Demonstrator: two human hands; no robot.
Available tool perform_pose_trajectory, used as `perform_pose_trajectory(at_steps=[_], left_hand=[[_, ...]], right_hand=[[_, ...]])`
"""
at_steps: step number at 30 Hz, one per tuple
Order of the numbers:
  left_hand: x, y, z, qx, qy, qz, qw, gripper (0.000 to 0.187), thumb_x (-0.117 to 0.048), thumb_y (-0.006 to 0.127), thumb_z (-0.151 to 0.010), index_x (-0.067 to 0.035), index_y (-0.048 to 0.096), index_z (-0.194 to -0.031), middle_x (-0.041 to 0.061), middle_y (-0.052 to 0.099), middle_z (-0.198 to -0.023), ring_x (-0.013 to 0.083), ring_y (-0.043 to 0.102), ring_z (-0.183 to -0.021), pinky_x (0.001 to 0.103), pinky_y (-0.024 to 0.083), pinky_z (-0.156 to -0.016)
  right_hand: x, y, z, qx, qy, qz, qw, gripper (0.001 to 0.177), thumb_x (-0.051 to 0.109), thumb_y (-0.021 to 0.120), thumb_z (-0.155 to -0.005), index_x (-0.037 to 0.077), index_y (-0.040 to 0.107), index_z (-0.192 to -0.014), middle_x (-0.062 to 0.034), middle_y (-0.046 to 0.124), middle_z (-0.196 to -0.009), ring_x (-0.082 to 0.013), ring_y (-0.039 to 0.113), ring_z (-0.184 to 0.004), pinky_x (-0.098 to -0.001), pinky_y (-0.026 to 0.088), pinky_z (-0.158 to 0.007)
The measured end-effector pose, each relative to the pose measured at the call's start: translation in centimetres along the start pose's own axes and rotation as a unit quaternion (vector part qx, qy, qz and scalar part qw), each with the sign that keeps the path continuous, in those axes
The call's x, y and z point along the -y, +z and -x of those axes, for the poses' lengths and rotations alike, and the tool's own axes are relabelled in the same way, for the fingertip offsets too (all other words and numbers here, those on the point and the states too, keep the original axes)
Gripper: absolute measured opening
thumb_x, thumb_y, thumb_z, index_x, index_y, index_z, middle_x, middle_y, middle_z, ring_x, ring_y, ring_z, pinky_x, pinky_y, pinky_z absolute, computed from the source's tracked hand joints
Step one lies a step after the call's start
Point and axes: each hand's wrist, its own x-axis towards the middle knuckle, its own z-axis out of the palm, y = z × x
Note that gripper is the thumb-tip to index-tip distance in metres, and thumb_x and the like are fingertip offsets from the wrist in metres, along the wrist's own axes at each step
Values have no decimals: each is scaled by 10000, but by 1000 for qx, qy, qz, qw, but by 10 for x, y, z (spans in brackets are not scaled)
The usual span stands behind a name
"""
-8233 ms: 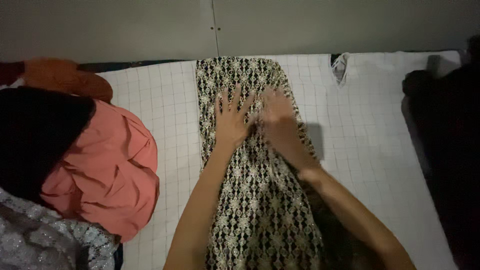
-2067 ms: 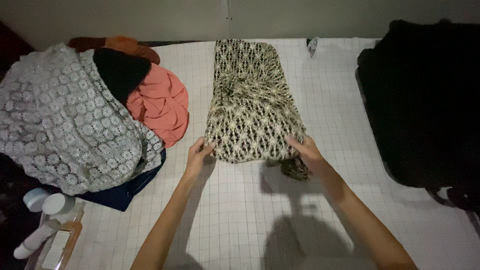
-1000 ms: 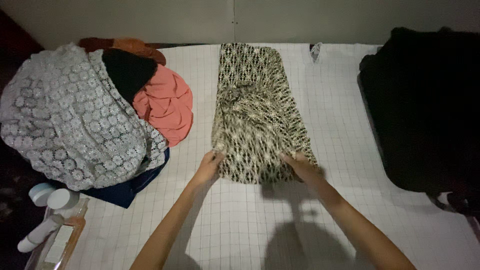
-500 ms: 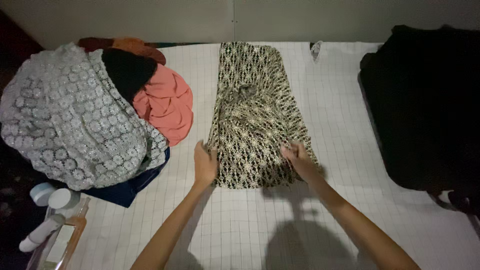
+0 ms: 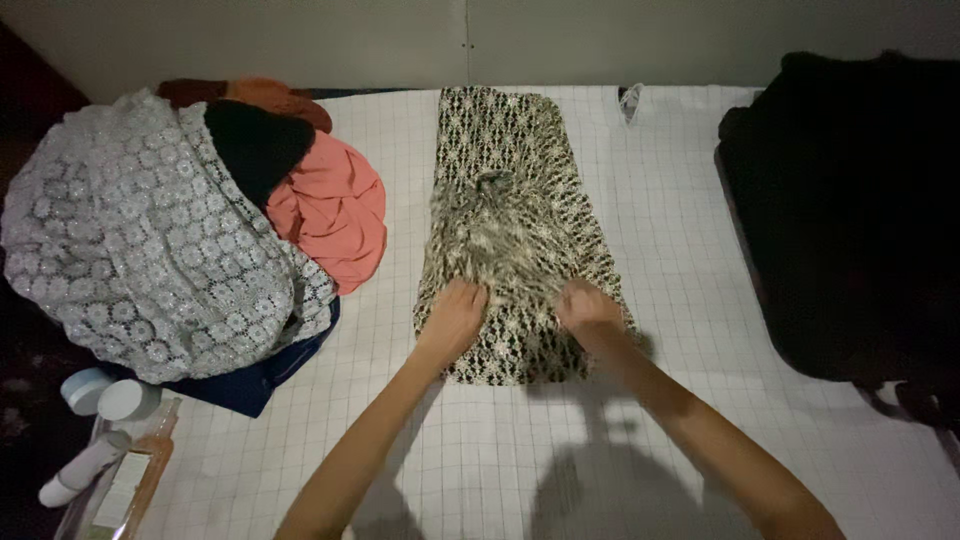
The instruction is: The person folds a lace garment by hand, smoothing it on a white surface, folding the sides and sleeves inward, and then folding it into a smaller rectangle.
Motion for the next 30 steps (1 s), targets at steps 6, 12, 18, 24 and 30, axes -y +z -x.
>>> perform_pose_trajectory(at_steps=[6, 12, 18, 24, 30], left_hand=[[-12, -16, 31, -2, 163, 55, 985, 223, -76, 616, -880, -57, 557, -1094, 142, 601, -1023, 346, 611, -1028, 472, 483, -962], [-24, -27, 24, -25, 285, 8, 958, 285, -111, 625, -847, -107, 529, -1115, 114, 584, -975, 301, 644, -905, 425, 539, -841], [-32, -33, 30, 55, 229, 10, 972, 306, -365, 573, -1007, -88, 538, -1132, 121, 623, -1011, 268, 677, -799, 418, 567, -684], [-21, -51, 28, 44, -71, 71, 994, 802, -653, 564, -909, 34, 525, -1319, 301, 616, -1267, 410, 697, -817, 469, 583, -630], [-33, -75, 26, 202, -69, 64, 975, 912, -626, 717, -767, 27, 477, -1357, 243, 680, -1043, 396, 667, -972, 510, 537, -809]], right_hand=[[-17, -18, 25, 13, -62, -62, 996, 251, 180, 654, -899, 19, 598, -1083, -150, 588, -1034, -243, 575, -901, -364, 543, -821], [58, -69, 23, -88, -217, -66, 970, 669, -13, 653, -787, -17, 418, -1413, -276, 383, -1544, -404, 373, -1409, -475, 275, -1183], [92, -87, 43, 115, -291, 39, 949, 919, -209, 434, -875, 177, 260, -1692, -170, 294, -1604, -382, 200, -1489, -551, -106, -1212], [65, -96, 32, 285, -157, 113, 939, 670, 89, 580, -907, 291, 430, -1528, 50, 522, -1537, -158, 429, -1464, -502, -71, -1316], [26, -46, 25, 242, -249, -69, 935, 736, 680, 310, -1043, 143, 427, -1532, -153, 614, -1356, -315, 531, -1263, -621, 93, -1161]])
